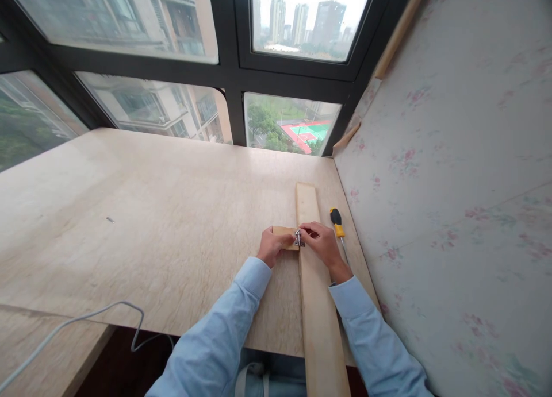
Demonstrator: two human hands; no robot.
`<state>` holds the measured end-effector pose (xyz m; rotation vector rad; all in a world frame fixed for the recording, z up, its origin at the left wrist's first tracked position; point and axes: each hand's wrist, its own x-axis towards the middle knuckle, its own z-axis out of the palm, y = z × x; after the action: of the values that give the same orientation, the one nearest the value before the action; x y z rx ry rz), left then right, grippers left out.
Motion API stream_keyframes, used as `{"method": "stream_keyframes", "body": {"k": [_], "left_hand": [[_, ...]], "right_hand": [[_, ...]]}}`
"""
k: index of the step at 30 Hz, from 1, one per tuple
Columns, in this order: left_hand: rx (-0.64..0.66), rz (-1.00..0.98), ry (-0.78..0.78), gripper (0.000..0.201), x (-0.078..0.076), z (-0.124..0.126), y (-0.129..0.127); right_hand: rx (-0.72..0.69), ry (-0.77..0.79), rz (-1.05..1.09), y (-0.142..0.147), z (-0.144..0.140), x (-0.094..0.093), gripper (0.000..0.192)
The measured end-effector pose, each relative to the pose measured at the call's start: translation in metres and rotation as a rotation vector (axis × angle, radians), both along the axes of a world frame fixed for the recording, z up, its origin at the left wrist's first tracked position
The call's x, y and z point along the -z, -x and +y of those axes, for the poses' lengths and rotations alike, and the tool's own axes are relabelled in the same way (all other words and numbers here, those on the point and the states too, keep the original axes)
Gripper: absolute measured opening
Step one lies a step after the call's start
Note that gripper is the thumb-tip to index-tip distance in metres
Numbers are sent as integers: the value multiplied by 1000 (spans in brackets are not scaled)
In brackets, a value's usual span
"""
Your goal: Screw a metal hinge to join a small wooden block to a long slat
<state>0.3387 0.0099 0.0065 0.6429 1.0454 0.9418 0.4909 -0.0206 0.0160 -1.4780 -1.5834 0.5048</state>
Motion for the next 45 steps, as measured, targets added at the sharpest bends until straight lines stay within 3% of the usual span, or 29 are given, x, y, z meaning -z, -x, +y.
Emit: {"method": "stream_keyframes", "body": {"k": [20,45], "left_hand": [[28,4,45,36,-5,0,1],[41,-21,19,43,-3,0,0]], "right_hand": [[-74,-55,-142,4,-5,-5,14],[-72,-34,-16,1,-11,-1,15]]}}
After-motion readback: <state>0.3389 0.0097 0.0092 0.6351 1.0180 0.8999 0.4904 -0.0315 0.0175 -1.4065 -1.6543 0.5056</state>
